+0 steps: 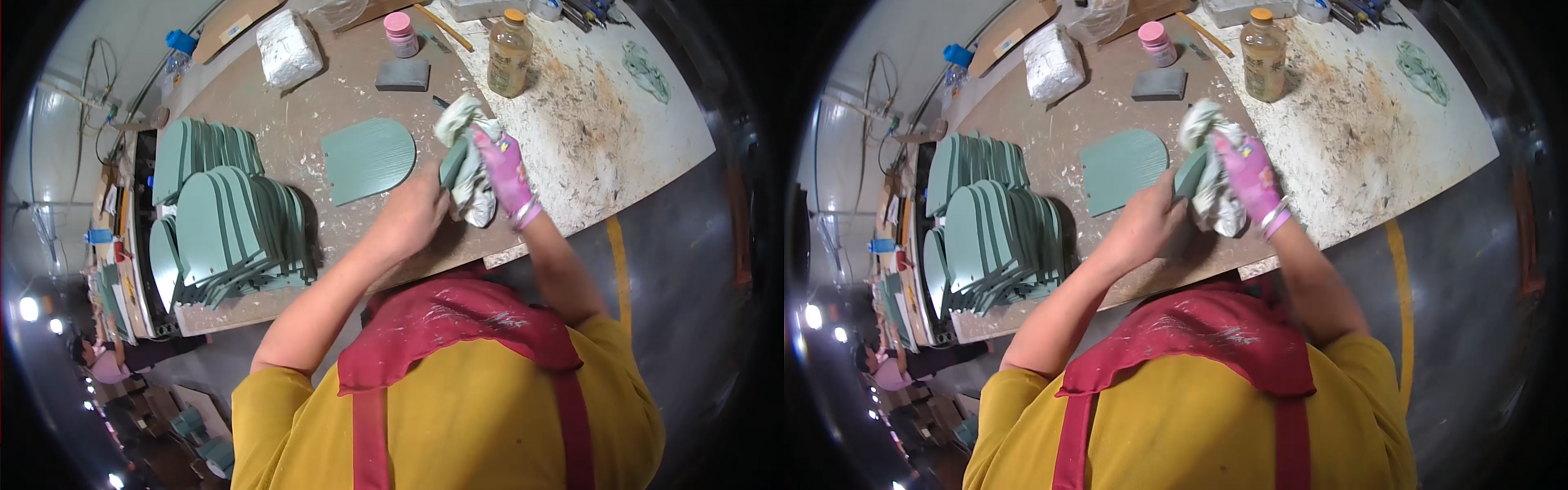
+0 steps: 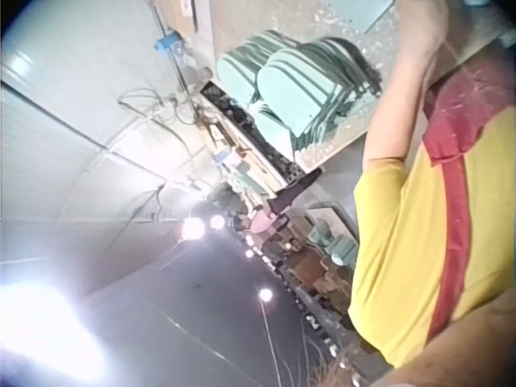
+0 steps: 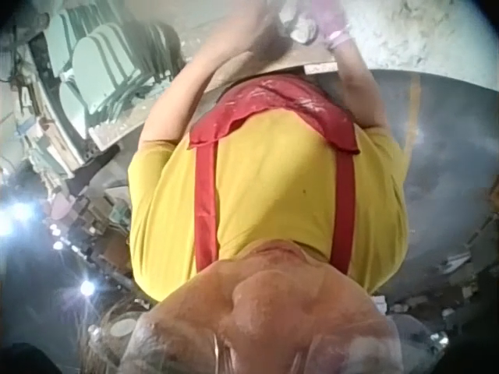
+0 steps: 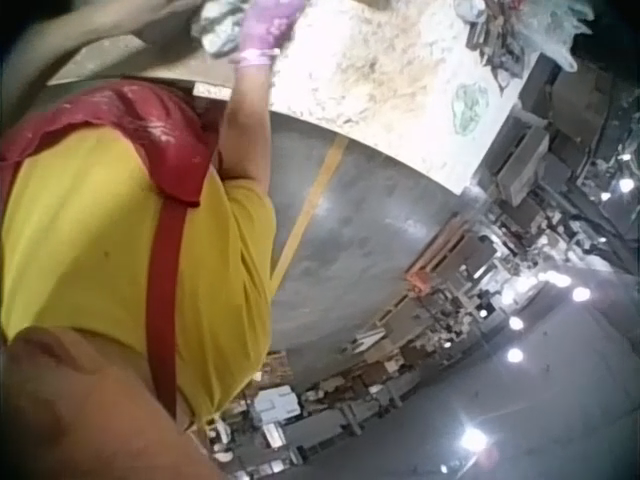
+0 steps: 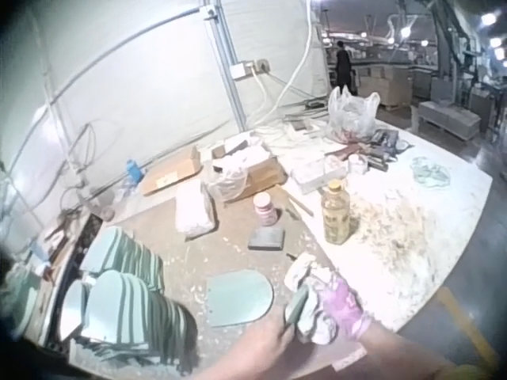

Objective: The person uses a small hand scraper to refine the edges and surfaces of several green-painted wooden panels, then wipes a panel with a cloth and applies a liquid from a bottle.

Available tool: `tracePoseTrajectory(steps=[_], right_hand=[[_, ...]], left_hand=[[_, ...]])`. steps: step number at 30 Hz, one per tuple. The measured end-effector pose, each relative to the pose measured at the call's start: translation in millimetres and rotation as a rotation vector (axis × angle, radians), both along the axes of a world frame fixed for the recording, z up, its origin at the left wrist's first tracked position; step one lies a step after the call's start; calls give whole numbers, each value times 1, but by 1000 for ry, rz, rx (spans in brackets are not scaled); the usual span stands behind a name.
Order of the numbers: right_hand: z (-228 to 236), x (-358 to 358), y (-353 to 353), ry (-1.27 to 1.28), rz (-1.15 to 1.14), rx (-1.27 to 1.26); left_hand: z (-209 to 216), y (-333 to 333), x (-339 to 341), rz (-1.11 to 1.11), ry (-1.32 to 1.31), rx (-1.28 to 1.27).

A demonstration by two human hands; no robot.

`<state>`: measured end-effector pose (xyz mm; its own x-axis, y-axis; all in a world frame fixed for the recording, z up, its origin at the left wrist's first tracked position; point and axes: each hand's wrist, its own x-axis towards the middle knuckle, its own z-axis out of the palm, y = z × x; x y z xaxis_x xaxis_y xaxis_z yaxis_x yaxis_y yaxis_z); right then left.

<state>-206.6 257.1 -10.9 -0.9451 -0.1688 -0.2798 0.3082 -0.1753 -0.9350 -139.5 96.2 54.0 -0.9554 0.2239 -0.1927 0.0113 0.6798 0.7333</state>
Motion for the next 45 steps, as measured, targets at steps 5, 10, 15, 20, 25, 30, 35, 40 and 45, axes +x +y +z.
tracePoseTrajectory(steps=[5,10,15,20,25,30,35,40,45], right_hand=[[-30,12,12,281,-60,121],[9,23,-10,1029,89,582],[-11,-3,-5,125,-82,24],[-23,-11,-1,-118,-147,-318],[33,3,27,13,-36,-338],[79,53,13,1165,301,668],[68,56,-10,1234,232,689],[41,34,-9,625,201,202],[15,37,-26,101,72,-271]], left_hand=[[-17,7,1,-87,111,-25],[-9,3,-9,-135,-94,-68],[7,10,-4,6,-28,-88],[2,11,8,3,34,-82],[-2,10,48,86,132,78],[-27,1,62,178,274,53],[-37,-4,77,171,282,124],[-43,-2,97,214,434,213],[-71,-15,113,319,455,291]])
